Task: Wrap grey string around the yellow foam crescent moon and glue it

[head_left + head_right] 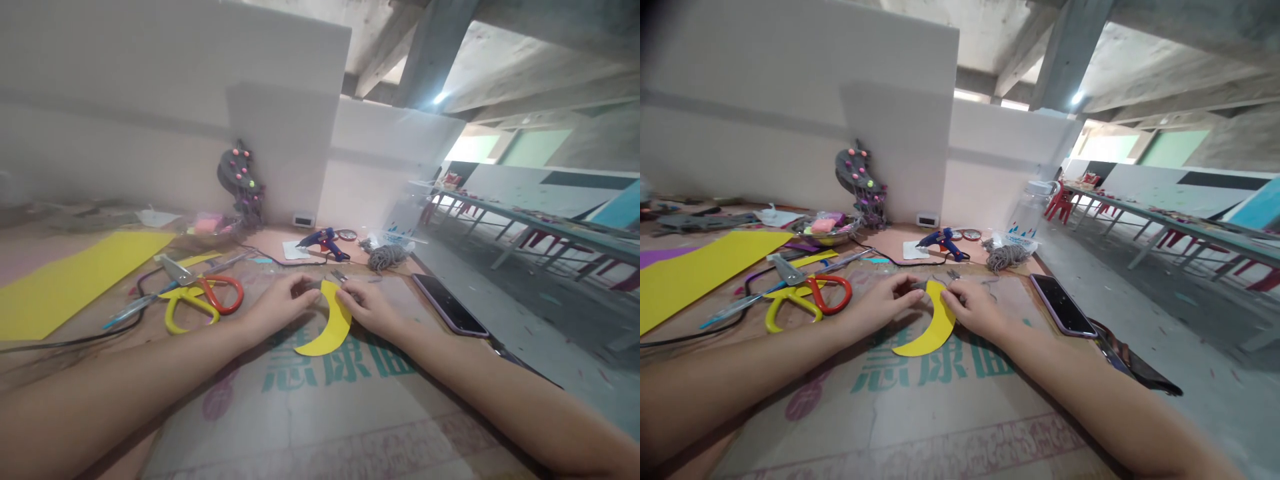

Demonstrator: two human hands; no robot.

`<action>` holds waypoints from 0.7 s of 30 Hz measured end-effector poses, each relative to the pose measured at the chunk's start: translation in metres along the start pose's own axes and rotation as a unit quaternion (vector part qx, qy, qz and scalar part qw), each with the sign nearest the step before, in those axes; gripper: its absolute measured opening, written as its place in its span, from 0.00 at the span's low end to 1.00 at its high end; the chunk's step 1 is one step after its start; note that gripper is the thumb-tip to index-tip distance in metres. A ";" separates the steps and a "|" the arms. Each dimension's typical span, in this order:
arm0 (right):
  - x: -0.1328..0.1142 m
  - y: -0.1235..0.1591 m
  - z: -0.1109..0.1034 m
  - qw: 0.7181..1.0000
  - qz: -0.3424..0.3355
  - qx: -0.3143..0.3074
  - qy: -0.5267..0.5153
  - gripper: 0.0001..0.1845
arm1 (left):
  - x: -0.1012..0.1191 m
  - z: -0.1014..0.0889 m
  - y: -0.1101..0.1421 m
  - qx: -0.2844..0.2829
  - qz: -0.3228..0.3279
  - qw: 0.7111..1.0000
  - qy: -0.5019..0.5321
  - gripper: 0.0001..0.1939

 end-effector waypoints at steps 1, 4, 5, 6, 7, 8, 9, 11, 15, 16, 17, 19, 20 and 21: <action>-0.001 0.000 0.000 1.000 -0.006 -0.003 0.002 0.16 | 0.001 0.000 0.000 -0.005 -0.002 1.000 0.004 0.14; -0.004 0.000 0.001 1.000 -0.026 -0.012 0.007 0.16 | 0.003 0.001 0.001 -0.023 -0.017 1.000 0.005 0.14; -0.004 0.000 0.001 0.999 -0.032 -0.015 0.009 0.16 | 0.004 0.001 0.002 -0.023 -0.025 0.999 0.001 0.14; -0.005 0.000 0.001 0.999 -0.037 -0.016 0.012 0.16 | 0.004 0.001 0.002 -0.020 -0.033 0.999 -0.004 0.14; -0.005 0.001 0.001 0.999 -0.040 -0.018 0.014 0.16 | 0.004 0.001 0.003 -0.016 -0.039 0.999 -0.008 0.14; -0.005 0.001 0.001 0.999 -0.043 -0.019 0.017 0.16 | 0.004 0.001 0.003 -0.014 -0.042 0.999 -0.008 0.14; -0.006 0.001 0.001 0.999 -0.044 -0.020 0.020 0.16 | 0.004 0.001 0.003 -0.013 -0.041 0.999 -0.006 0.13; -0.006 0.001 0.001 0.998 -0.047 -0.021 0.025 0.16 | 0.004 0.001 0.004 -0.011 -0.034 0.999 -0.001 0.13; -0.007 0.000 0.000 0.998 -0.047 -0.020 0.033 0.16 | 0.002 -0.001 0.003 -0.006 -0.017 1.000 -0.005 0.13; -0.007 0.000 0.000 0.998 -0.046 -0.019 0.034 0.16 | 0.003 -0.001 0.002 -0.008 -0.009 1.000 -0.008 0.14; -0.007 0.000 -0.001 0.998 -0.044 -0.017 0.035 0.16 | 0.003 -0.001 0.002 -0.012 -0.003 1.000 -0.010 0.14; -0.007 0.000 -0.001 0.999 -0.037 -0.015 0.035 0.16 | 0.003 -0.001 0.001 -0.019 -0.001 1.000 -0.003 0.14; -0.006 0.000 -0.001 0.999 -0.032 -0.014 0.034 0.16 | 0.002 -0.001 0.001 -0.024 -0.008 1.000 0.009 0.14; -0.005 0.000 -0.001 0.999 -0.026 -0.011 0.034 0.17 | 0.001 -0.001 0.001 -0.029 -0.020 0.999 0.027 0.15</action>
Point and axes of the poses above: each hand's wrist, its own y-axis away from the middle knuckle, its own z-axis out of the palm, x = y × z, the point moved 4 cm from there along -y, towards the middle knuckle, and after that the axes turned 11 degrees about -z, right-handed, at the moved point
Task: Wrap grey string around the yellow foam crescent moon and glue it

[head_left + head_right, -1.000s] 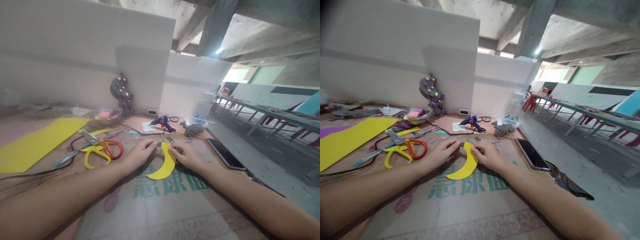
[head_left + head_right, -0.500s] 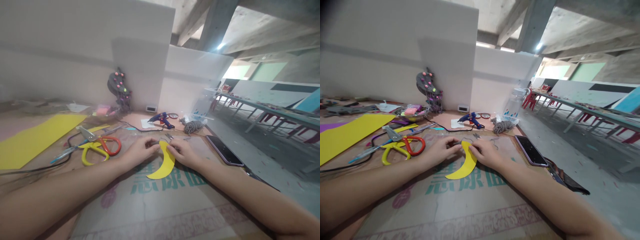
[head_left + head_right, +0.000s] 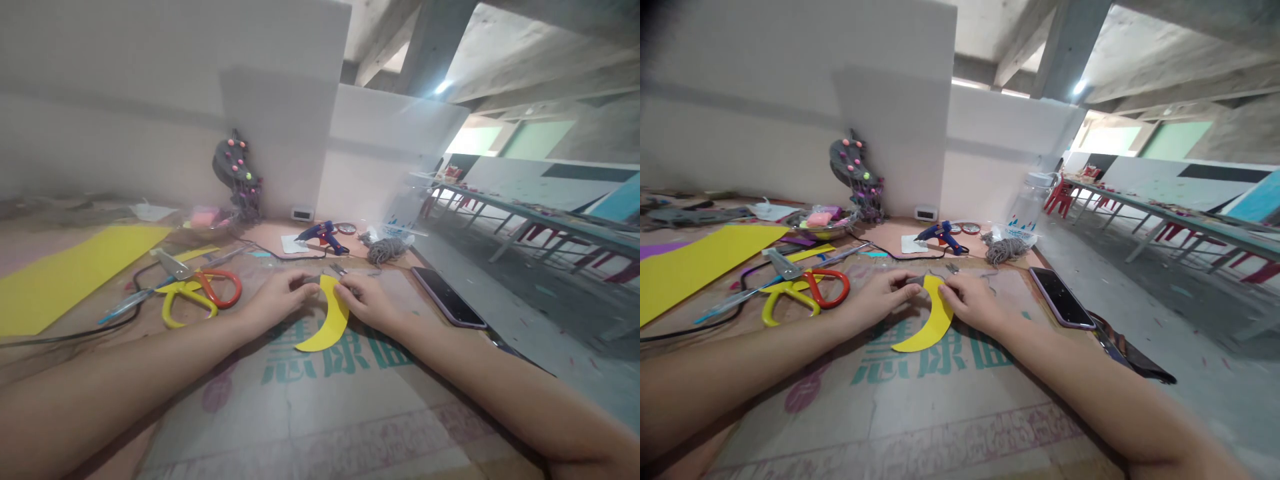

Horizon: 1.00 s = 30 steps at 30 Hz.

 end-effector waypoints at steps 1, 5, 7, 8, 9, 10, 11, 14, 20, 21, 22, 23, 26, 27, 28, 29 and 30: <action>0.001 0.000 0.000 1.000 0.007 0.004 0.001 0.17 | -0.001 0.000 0.000 -0.003 -0.012 1.000 0.020 0.16; 0.005 0.001 0.001 1.000 0.020 0.016 0.006 0.17 | -0.008 -0.004 -0.005 0.042 -0.023 0.994 0.099 0.22; 0.006 0.001 0.001 1.000 0.019 0.015 0.004 0.16 | -0.013 -0.008 -0.008 0.087 -0.016 0.986 0.144 0.22; 0.006 0.001 0.002 1.000 0.019 0.015 0.004 0.16 | -0.015 -0.010 -0.010 0.103 -0.016 0.981 0.166 0.21; 0.005 0.001 0.001 1.000 0.018 0.015 0.003 0.15 | -0.017 -0.010 -0.012 0.106 -0.021 0.978 0.176 0.18; 0.005 0.001 0.001 1.000 0.018 0.015 0.003 0.15 | -0.018 -0.010 -0.013 0.106 -0.026 0.977 0.181 0.17; 0.005 0.001 0.001 1.000 0.017 0.014 0.003 0.15 | -0.019 -0.011 -0.014 0.104 -0.031 0.977 0.181 0.15; 0.004 0.001 0.001 1.000 0.016 0.013 0.003 0.15 | -0.018 -0.012 -0.013 0.107 -0.040 0.980 0.160 0.14; 0.003 0.000 0.001 1.000 0.010 0.010 0.007 0.15 | -0.010 -0.018 -0.008 0.135 -0.040 0.988 0.057 0.14; 0.002 0.000 0.001 1.000 0.009 0.010 0.007 0.15 | -0.009 -0.019 -0.008 0.141 -0.034 0.989 0.043 0.14; 0.003 0.000 0.001 1.000 0.009 0.010 0.008 0.15 | -0.008 -0.019 -0.009 0.144 -0.029 0.989 0.034 0.14; 0.003 0.000 0.001 1.000 0.008 0.010 0.008 0.15 | -0.009 -0.020 -0.009 0.145 -0.025 0.989 0.033 0.14; 0.003 0.001 0.001 1.000 0.008 0.011 0.008 0.15 | -0.012 -0.020 -0.010 0.141 -0.018 0.989 0.044 0.16; 0.003 0.001 0.001 1.000 0.008 0.012 0.009 0.15 | -0.013 -0.019 -0.011 0.139 -0.014 0.989 0.048 0.17; 0.003 0.001 0.001 1.000 0.008 0.012 0.010 0.16 | -0.014 -0.019 -0.011 0.137 -0.010 0.989 0.052 0.18; 0.003 0.001 0.000 1.000 0.008 0.012 0.011 0.16 | -0.015 -0.019 -0.011 0.137 -0.008 0.989 0.055 0.18; 0.003 0.000 0.000 1.000 0.007 0.012 0.011 0.16 | -0.015 -0.019 -0.011 0.136 -0.008 0.989 0.058 0.19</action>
Point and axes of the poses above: each hand's wrist, its own y-axis away from the middle knuckle, its own z-axis out of the palm, x = y × z, the point moved 4 cm from there along -y, towards the middle knuckle, and after that the axes turned 11 degrees about -z, right-handed, at the moved point
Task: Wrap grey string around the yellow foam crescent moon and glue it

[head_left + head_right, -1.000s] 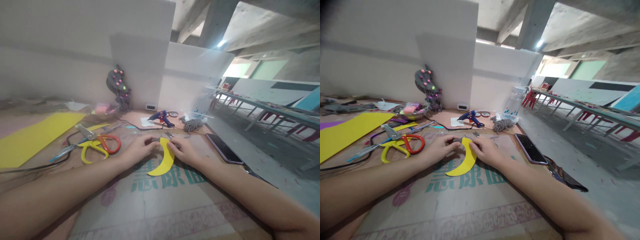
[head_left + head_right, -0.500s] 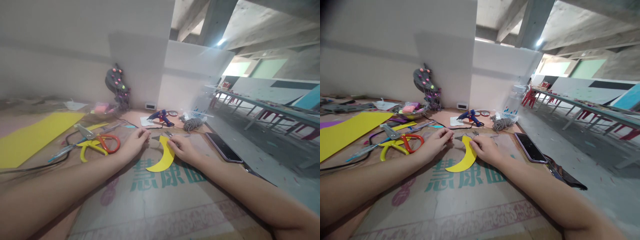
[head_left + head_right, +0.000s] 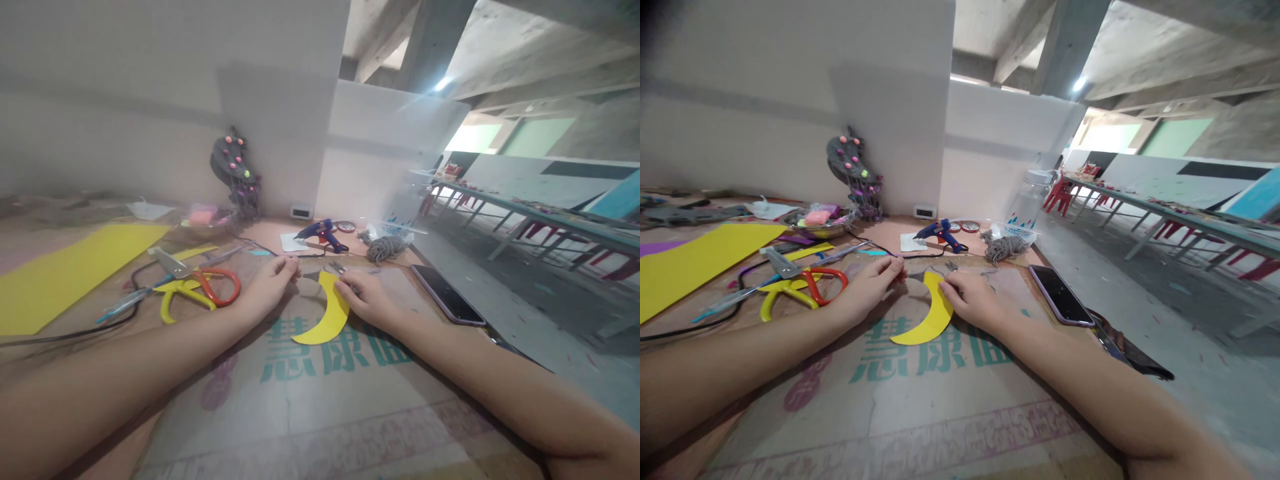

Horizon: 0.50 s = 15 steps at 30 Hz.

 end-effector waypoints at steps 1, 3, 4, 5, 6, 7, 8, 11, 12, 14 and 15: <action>-0.001 0.000 0.000 1.000 -0.001 -0.001 0.000 0.16 | 0.000 0.000 0.000 -0.002 -0.003 1.000 0.002 0.18; -0.002 -0.001 -0.001 1.000 -0.002 -0.003 -0.001 0.16 | 0.002 0.002 0.001 -0.011 -0.015 1.000 -0.001 0.15; -0.002 -0.001 -0.002 1.000 -0.002 -0.003 -0.002 0.16 | 0.003 0.002 0.001 -0.016 -0.022 1.000 -0.006 0.13; -0.003 -0.001 -0.002 1.000 -0.003 -0.004 -0.001 0.16 | 0.004 0.003 0.002 -0.019 -0.026 0.999 -0.011 0.12; -0.003 -0.001 -0.002 1.000 -0.003 -0.004 -0.001 0.16 | 0.006 0.003 0.003 -0.021 -0.027 0.999 -0.015 0.12; -0.004 -0.001 -0.002 1.000 -0.003 -0.005 0.000 0.16 | 0.007 0.004 0.003 -0.022 -0.027 0.999 -0.015 0.11; -0.004 -0.001 -0.002 1.000 -0.003 -0.005 0.000 0.16 | 0.008 0.004 0.004 -0.025 -0.028 0.999 -0.010 0.11; -0.004 -0.001 -0.002 1.000 -0.004 -0.003 0.001 0.16 | 0.008 0.007 0.004 -0.045 -0.042 0.998 0.021 0.12; -0.004 -0.001 -0.002 1.000 -0.004 -0.002 0.001 0.17 | 0.007 0.009 0.005 -0.054 -0.050 0.997 0.026 0.13; -0.003 -0.001 -0.002 1.000 -0.001 0.000 0.003 0.17 | 0.007 0.011 0.005 -0.066 -0.058 0.996 0.008 0.13; -0.003 -0.001 -0.002 1.000 0.003 0.000 0.004 0.17 | 0.007 0.012 0.006 -0.070 -0.057 0.996 -0.013 0.12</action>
Point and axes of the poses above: each hand's wrist, its own y-axis away from the middle knuckle, its own z-axis out of the palm, x = y × z, the point moved 4 cm from there along -y, towards the middle knuckle, and after that the axes turned 11 degrees about -z, right-handed, at the moved point
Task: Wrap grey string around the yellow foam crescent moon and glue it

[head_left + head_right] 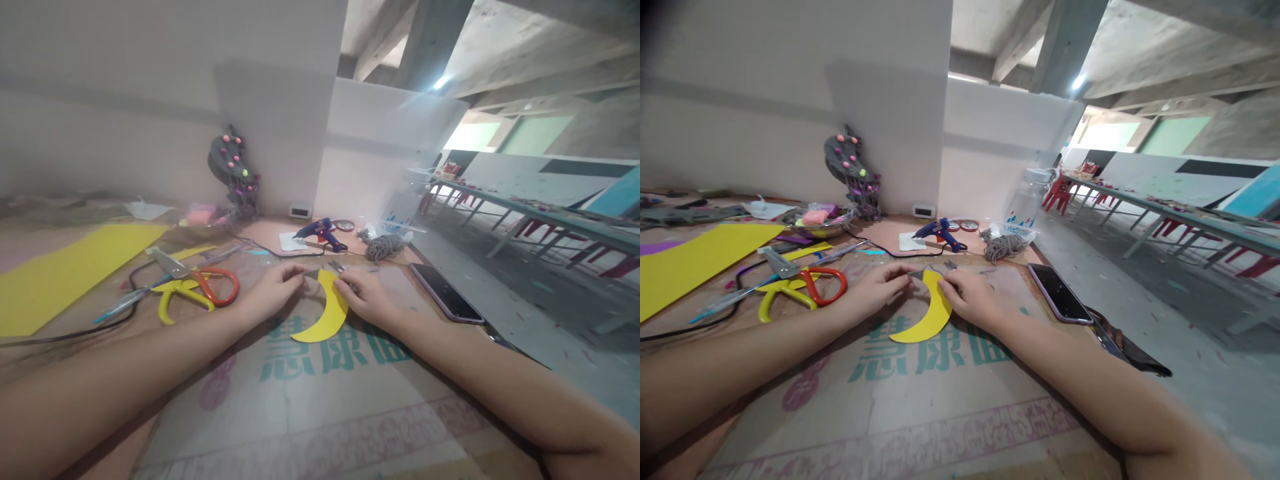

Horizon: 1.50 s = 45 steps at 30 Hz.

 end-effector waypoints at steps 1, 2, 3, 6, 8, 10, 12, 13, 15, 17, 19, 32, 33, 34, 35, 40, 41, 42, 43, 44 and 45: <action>0.000 0.000 0.000 1.000 0.004 0.000 0.000 0.17 | 0.001 0.001 0.001 -0.001 0.002 1.000 -0.025 0.11; 0.001 0.000 0.000 1.000 0.008 0.000 -0.001 0.17 | 0.002 0.002 0.002 -0.002 0.008 0.999 -0.049 0.11; 0.001 0.000 0.000 1.000 0.012 0.000 -0.002 0.17 | 0.003 0.002 0.003 -0.004 0.013 0.998 -0.067 0.11; 0.001 0.000 0.000 1.000 0.011 -0.002 -0.005 0.17 | 0.003 0.002 0.005 -0.017 0.014 0.997 -0.074 0.15; 0.000 0.000 0.000 1.000 0.002 -0.005 -0.006 0.16 | 0.001 0.002 0.005 -0.027 0.004 0.997 -0.067 0.17; 0.000 0.000 0.000 1.000 -0.006 -0.010 -0.006 0.16 | 0.000 0.002 0.005 -0.030 -0.002 0.997 -0.073 0.18; -0.001 0.001 0.000 1.000 -0.011 -0.014 -0.003 0.16 | 0.000 0.002 0.005 -0.031 -0.004 0.996 -0.085 0.18; -0.001 0.000 0.000 1.000 -0.012 -0.016 0.000 0.16 | 0.000 0.002 0.005 -0.032 -0.005 0.996 -0.089 0.17; -0.001 0.000 0.000 1.000 -0.012 -0.015 0.004 0.15 | -0.001 0.003 0.005 -0.040 -0.012 0.995 -0.088 0.18; -0.001 0.000 0.000 1.000 -0.014 -0.013 0.006 0.15 | -0.001 0.003 0.005 -0.048 -0.017 0.995 -0.083 0.18; -0.001 0.000 0.000 1.000 -0.016 -0.010 0.006 0.15 | -0.002 0.004 0.005 -0.052 -0.016 0.995 -0.085 0.18; -0.002 0.000 0.000 1.000 -0.016 -0.014 0.004 0.15 | 0.005 0.001 0.004 -0.014 0.033 0.994 -0.105 0.16; -0.002 0.000 0.000 1.000 -0.017 -0.014 0.003 0.15 | 0.005 0.001 0.004 -0.014 0.039 0.994 -0.104 0.16; -0.002 0.000 0.000 1.000 -0.017 -0.014 0.001 0.15 | 0.004 0.001 0.004 -0.014 0.041 0.994 -0.102 0.16; -0.002 0.000 0.000 1.000 -0.016 -0.014 -0.002 0.16 | 0.004 0.001 0.004 -0.017 0.039 0.994 -0.099 0.16; 0.001 0.001 -0.003 0.999 0.014 0.015 -0.045 0.18 | -0.002 0.005 0.005 -0.058 0.017 0.994 -0.096 0.18; 0.002 0.001 -0.004 0.997 0.023 0.029 -0.061 0.18 | -0.003 0.006 0.006 -0.070 0.015 0.993 -0.098 0.19; 0.003 0.002 -0.005 0.996 0.032 0.044 -0.077 0.16 | -0.003 0.007 0.007 -0.082 0.012 0.991 -0.101 0.19; 0.004 0.002 -0.005 0.993 0.041 0.060 -0.094 0.14 | -0.003 0.009 0.008 -0.093 0.009 0.990 -0.103 0.19; 0.005 0.002 -0.006 0.990 0.049 0.075 -0.111 0.12 | -0.002 0.010 0.009 -0.100 0.006 0.989 -0.107 0.19; 0.005 0.002 -0.005 0.987 0.057 0.085 -0.125 0.10 | -0.001 0.010 0.010 -0.104 0.006 0.988 -0.111 0.19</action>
Point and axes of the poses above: each hand's wrist, its own y-axis away from the middle knuckle, its own z-axis out of the palm, x = y × z, the point moved 4 cm from there along -y, towards the middle knuckle, and after that the axes turned 11 degrees about -z, right-handed, at the moved point
